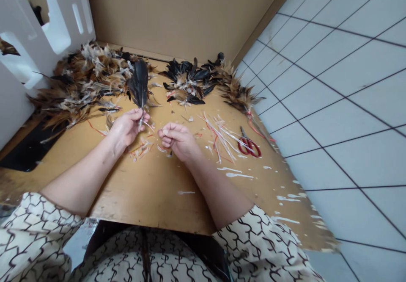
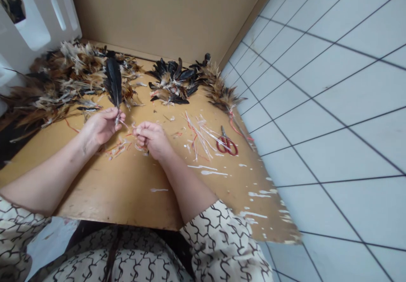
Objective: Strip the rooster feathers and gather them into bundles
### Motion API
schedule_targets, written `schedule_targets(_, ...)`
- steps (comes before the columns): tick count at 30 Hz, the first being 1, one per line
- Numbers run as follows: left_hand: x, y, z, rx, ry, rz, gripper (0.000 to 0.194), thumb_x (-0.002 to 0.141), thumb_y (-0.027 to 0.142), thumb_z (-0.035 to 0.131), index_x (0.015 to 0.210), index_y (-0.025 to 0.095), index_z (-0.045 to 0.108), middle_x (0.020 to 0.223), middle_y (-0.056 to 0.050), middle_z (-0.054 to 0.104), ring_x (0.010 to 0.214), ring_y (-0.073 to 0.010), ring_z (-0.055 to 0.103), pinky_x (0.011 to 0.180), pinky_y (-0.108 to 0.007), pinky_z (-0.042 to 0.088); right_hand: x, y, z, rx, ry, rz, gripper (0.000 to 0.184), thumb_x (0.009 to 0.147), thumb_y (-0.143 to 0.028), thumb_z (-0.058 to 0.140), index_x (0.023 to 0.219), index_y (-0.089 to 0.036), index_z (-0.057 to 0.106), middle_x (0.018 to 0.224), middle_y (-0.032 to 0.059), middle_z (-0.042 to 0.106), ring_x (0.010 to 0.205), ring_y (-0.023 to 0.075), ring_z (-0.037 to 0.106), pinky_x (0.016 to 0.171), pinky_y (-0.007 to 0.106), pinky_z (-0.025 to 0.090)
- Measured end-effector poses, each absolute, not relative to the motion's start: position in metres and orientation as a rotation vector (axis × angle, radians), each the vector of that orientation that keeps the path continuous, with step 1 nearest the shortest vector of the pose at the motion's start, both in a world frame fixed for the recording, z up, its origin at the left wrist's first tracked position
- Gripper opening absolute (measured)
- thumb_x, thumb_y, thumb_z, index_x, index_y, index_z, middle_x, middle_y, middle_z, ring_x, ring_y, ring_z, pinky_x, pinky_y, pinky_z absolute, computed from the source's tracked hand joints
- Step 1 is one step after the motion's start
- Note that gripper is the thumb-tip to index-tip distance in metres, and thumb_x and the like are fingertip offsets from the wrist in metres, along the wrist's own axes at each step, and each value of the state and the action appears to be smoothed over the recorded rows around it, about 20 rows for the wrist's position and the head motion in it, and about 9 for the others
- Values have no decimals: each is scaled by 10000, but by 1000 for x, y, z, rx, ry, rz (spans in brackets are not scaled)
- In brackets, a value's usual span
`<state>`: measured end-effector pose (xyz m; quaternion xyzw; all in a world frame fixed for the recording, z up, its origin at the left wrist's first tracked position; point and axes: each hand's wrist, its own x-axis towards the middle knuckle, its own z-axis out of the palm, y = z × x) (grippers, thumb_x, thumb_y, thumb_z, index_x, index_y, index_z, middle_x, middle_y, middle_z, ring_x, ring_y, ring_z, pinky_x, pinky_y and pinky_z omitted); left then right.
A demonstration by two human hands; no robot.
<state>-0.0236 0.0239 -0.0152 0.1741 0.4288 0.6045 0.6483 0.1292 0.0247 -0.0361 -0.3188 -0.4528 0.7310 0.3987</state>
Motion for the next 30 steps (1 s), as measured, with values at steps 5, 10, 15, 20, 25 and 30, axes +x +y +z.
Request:
schedule_targets(5, -33, 28, -13, 312, 1004, 1429, 258, 836, 55, 417, 609, 139, 507, 509, -7, 549, 427, -75, 502, 391, -150, 377, 135, 31, -36, -866, -1172, 1783, 105, 566, -188, 607, 569, -169, 504, 543, -37, 527, 433, 26, 278, 419, 182, 206)
schedule_targets(10, -39, 31, -10, 213, 1038, 1506, 267, 851, 80, 403, 616, 131, 519, 500, -6, 528, 417, -70, 484, 373, -143, 370, 144, 36, -27, -891, -1110, 1717, 81, 549, -174, 569, 563, -173, 489, 531, -32, 517, 421, 23, 259, 422, 180, 198)
schedule_targets(15, -42, 32, -9, 178, 1022, 1575, 284, 861, 82, 394, 606, 136, 509, 496, -1, 508, 399, -65, 471, 368, -140, 360, 155, 44, -20, -969, -1066, 1621, 72, 522, -167, 534, 544, -180, 467, 477, -45, 477, 393, 20, 226, 412, 176, 150)
schedule_targets(20, -48, 34, -9, 172, 1004, 1642, 297, 866, 80, 384, 596, 143, 489, 486, 9, 493, 387, -59, 439, 363, -141, 349, 162, 49, -22, -1120, -1223, 1557, 44, 520, -179, 499, 524, -188, 456, 428, -56, 427, 374, 25, 192, 407, 191, 103)
schedule_targets(25, -51, 34, -6, 172, 1018, 1716, 300, 878, 91, 376, 602, 145, 480, 489, 17, 490, 396, -56, 439, 382, -141, 351, 167, 52, -29, -1244, -1509, 1418, 53, 528, -195, 464, 480, -192, 442, 412, -57, 368, 402, 52, 243, 421, 214, 138)
schedule_targets(30, -50, 33, -4, 170, 1030, 1772, 307, 881, 90, 378, 596, 149, 475, 487, 24, 482, 399, -54, 437, 385, -146, 340, 176, 54, -30, -1348, -1649, 1230, 82, 557, -205, 453, 477, -197, 437, 411, -52, 356, 437, 75, 270, 452, 240, 173)
